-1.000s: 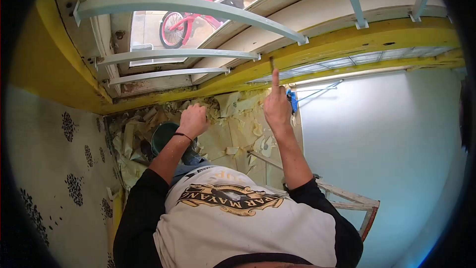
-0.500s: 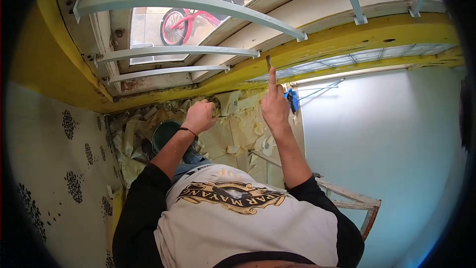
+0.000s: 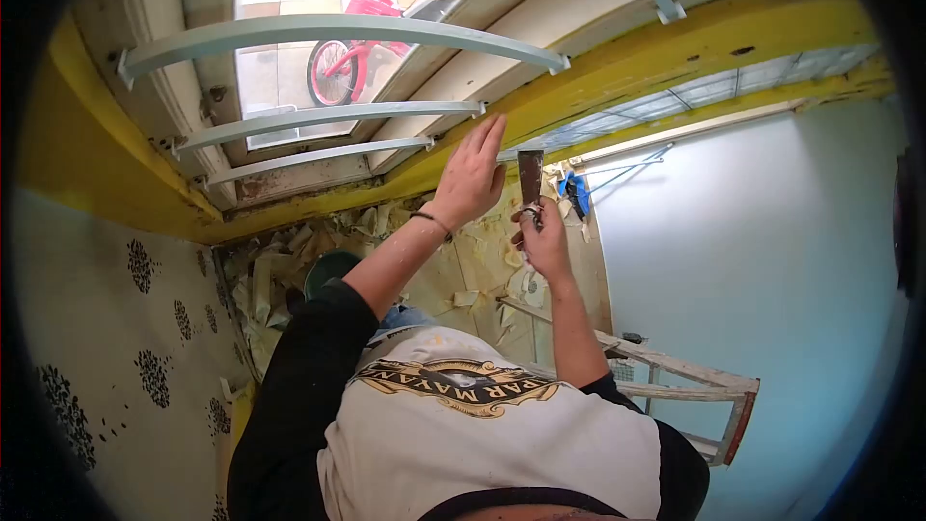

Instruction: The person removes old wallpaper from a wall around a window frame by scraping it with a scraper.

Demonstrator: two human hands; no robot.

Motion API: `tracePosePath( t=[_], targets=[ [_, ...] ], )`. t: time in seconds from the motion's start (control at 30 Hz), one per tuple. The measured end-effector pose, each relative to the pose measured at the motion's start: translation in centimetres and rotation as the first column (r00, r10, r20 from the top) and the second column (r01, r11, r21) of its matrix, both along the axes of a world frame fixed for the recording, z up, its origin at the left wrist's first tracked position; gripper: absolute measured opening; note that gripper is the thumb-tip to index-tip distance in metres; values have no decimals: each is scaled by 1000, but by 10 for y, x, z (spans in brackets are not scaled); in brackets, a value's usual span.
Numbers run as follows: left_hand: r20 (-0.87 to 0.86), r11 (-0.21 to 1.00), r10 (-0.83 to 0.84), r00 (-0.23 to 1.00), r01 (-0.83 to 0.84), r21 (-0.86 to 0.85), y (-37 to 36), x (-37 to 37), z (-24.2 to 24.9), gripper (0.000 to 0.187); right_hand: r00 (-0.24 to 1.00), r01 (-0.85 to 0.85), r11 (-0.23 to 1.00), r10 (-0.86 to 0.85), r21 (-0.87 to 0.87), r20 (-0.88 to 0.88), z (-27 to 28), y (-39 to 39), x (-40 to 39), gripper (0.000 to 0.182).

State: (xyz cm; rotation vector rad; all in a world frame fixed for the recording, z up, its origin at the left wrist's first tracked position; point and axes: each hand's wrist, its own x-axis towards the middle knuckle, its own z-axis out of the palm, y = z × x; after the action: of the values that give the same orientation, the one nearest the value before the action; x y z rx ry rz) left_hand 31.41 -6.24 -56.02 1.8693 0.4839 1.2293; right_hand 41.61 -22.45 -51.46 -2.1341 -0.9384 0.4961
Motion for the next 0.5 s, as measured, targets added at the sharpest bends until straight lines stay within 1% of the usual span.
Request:
tracePosePath(
  t=[0.03, 0.07, 0.1, 0.13, 0.17, 0.2, 0.23, 0.27, 0.3, 0.33, 0.37, 0.4, 0.43, 0.5],
  targets=[
    [53, 993, 74, 996, -78, 83, 2, 12, 4, 67, 991, -85, 996, 86, -12, 103, 11, -3, 4, 28],
    [52, 994, 68, 996, -72, 85, 3, 22, 4, 67, 932, -63, 986, 114, -157, 343, 29, -5, 11, 24],
    [34, 990, 116, 993, -118, 78, 5, 33, 2, 67, 818, -106, 966, 219, -234, 532, 45, -5, 25, 24],
    [14, 983, 168, 986, -168, 74, 4, 41, 1, 67, 655, -133, 940, 322, -315, 683, 61, -3, 40, 25],
    [10, 982, 173, 985, -173, 81, 1, 45, 1, 67, 628, -91, 929, 334, -360, 703, 80, 3, 49, 25],
    [-4, 972, 223, 975, -222, 80, -1, 48, 2, 67, 627, -63, 919, 340, -389, 701, 97, 10, 62, 23],
    [-18, 959, 274, 962, -272, 77, -3, 51, 2, 66, 562, -61, 899, 391, -435, 729, 118, 21, 65, 22],
    [4, 946, 313, 950, -312, 88, -3, 57, -2, 64, 483, -62, 862, 467, -503, 740, 135, 31, 71, 22],
    [0, 941, 327, 945, -325, 95, -4, 61, -4, 64, 399, -58, 822, 540, -567, 742, 149, 40, 79, 23],
    [-10, 922, 377, 926, -374, 104, -5, 65, -5, 63, 361, -98, 796, 587, -597, 724, 157, 49, 88, 21],
    [-19, 899, 427, 904, -422, 116, -5, 69, -6, 62, 320, -137, 770, 630, -623, 708, 163, 57, 96, 20],
    [-34, 876, 472, 881, -464, 129, -7, 72, -8, 59, 307, -127, 734, 669, -667, 677, 168, 65, 97, 19],
    [-35, 867, 487, 872, -479, 140, -8, 76, -10, 59, 300, -144, 738, 667, -659, 682, 163, 71, 105, 19],
    [-23, 835, 541, 841, -534, 135, -10, 80, -14, 55, 192, -257, 698, 714, -668, 673, 148, 83, 121, 18]
  ],
)
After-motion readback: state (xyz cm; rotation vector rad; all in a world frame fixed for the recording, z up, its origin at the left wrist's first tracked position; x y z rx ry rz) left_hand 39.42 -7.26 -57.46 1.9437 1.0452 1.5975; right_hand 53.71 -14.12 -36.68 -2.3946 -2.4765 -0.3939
